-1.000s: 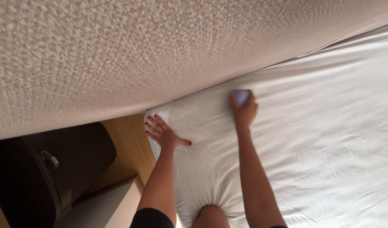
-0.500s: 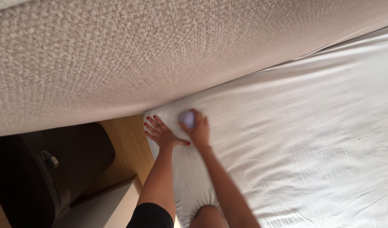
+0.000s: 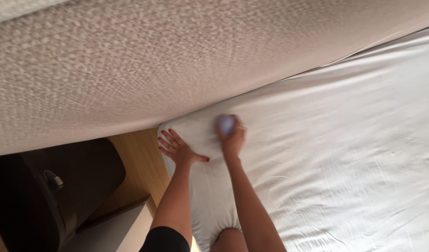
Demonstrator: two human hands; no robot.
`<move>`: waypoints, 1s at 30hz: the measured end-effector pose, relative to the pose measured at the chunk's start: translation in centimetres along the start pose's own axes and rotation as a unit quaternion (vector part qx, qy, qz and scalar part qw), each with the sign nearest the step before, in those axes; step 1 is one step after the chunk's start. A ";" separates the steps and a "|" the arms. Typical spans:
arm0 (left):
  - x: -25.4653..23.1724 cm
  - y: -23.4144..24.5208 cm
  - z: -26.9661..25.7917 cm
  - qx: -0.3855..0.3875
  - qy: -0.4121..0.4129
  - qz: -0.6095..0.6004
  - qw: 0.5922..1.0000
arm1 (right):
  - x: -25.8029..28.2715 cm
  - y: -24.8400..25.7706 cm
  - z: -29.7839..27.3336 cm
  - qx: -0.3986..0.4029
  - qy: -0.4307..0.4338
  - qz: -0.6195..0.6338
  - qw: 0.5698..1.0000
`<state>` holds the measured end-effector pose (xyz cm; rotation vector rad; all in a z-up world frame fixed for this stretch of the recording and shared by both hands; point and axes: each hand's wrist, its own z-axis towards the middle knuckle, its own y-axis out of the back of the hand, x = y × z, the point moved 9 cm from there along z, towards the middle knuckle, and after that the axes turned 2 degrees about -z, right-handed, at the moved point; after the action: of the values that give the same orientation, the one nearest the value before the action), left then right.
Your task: The person uses a handheld fabric shaver to smooth a white fitted sheet on a mattress. They move the device in overlapping passes along the edges and across the surface, holding the sheet taut with the other hand. The person remains standing throughout the clip.
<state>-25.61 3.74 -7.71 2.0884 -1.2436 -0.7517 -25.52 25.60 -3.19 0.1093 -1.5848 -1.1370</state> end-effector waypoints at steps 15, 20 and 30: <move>-0.2 -0.1 0.0 -0.001 -0.013 -0.005 1.000 | -0.3 1.0 4.5 -0.032 0.053 -0.145 0.987; 0.1 -0.8 0.4 -0.008 -0.017 0.000 1.000 | 2.8 -2.3 0.0 0.087 0.006 -0.068 0.994; -0.3 0.1 -0.3 0.008 -0.006 0.011 1.000 | -5.1 2.0 11.2 0.028 -0.003 -0.140 0.990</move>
<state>-25.56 4.07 -7.41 2.0816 -1.2812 -0.7470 -31.63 36.45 -4.36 0.3760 -1.6429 -1.3088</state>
